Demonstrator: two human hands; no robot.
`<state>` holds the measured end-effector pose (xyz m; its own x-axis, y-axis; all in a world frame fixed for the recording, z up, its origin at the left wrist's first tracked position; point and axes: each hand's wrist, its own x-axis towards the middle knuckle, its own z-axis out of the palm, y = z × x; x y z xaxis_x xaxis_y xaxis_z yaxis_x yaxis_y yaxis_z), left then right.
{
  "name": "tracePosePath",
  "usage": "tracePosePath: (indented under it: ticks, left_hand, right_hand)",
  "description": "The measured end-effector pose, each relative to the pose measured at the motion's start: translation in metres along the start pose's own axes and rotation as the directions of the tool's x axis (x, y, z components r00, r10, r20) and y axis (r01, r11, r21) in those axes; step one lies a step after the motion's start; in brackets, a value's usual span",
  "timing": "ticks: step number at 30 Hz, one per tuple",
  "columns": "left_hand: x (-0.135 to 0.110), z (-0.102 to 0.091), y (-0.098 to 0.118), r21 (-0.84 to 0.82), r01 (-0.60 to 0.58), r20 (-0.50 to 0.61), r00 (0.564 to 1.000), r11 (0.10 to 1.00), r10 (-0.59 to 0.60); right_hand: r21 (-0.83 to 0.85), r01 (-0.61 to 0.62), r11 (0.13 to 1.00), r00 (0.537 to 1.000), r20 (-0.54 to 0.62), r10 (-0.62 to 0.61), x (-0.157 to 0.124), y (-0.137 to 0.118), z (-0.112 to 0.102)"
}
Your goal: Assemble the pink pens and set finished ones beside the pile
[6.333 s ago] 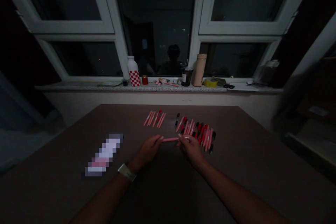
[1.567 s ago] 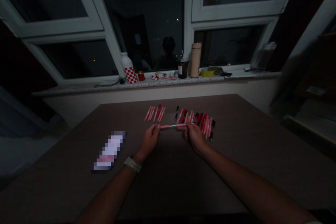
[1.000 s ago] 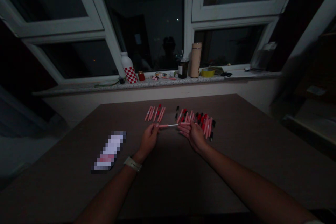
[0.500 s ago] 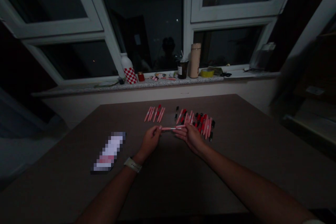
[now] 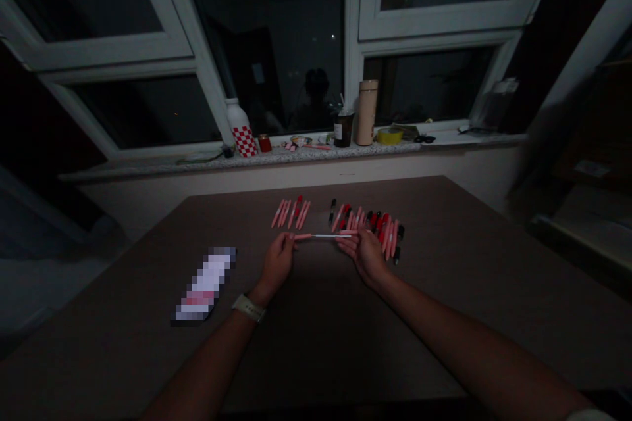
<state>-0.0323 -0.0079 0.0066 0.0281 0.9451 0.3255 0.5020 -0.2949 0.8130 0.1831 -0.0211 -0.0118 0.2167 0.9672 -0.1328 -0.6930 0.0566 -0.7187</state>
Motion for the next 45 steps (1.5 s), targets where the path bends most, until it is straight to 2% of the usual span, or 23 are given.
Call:
tracePosePath:
  ticks: [6,12,16,24,33,45]
  left_hand:
    - [0.004,-0.003,-0.007,0.119,-0.006,-0.051,0.999,0.993,0.012]
    - [0.004,-0.003,-0.012,0.287,0.028,0.031,0.999,0.958,-0.038]
    - [0.004,-0.002,-0.014,0.361,-0.018,0.087,0.996,0.932,-0.015]
    - [0.002,-0.001,-0.017,0.412,-0.099,0.141,0.989,0.906,0.044]
    - [-0.001,-0.003,-0.018,0.433,-0.242,0.235,0.960,0.869,0.150]
    - [0.000,-0.007,-0.014,0.495,-0.229,0.266,0.958,0.838,0.105]
  right_hand:
    - [-0.007,0.061,0.998,0.997,-0.054,-0.062,0.002,0.002,-0.001]
    - [-0.031,0.059,0.998,0.995,-0.076,-0.061,0.002,0.004,0.000]
    - [-0.060,0.049,0.997,0.997,-0.055,-0.052,0.002,0.003,0.001]
    - [-0.110,0.025,0.994,0.998,-0.052,-0.031,0.002,0.003,0.000]
    - [-0.148,0.010,0.989,1.000,-0.019,-0.013,0.002,0.007,0.002]
    - [-0.208,-0.030,0.978,1.000,-0.013,0.028,-0.007,0.001,0.007]
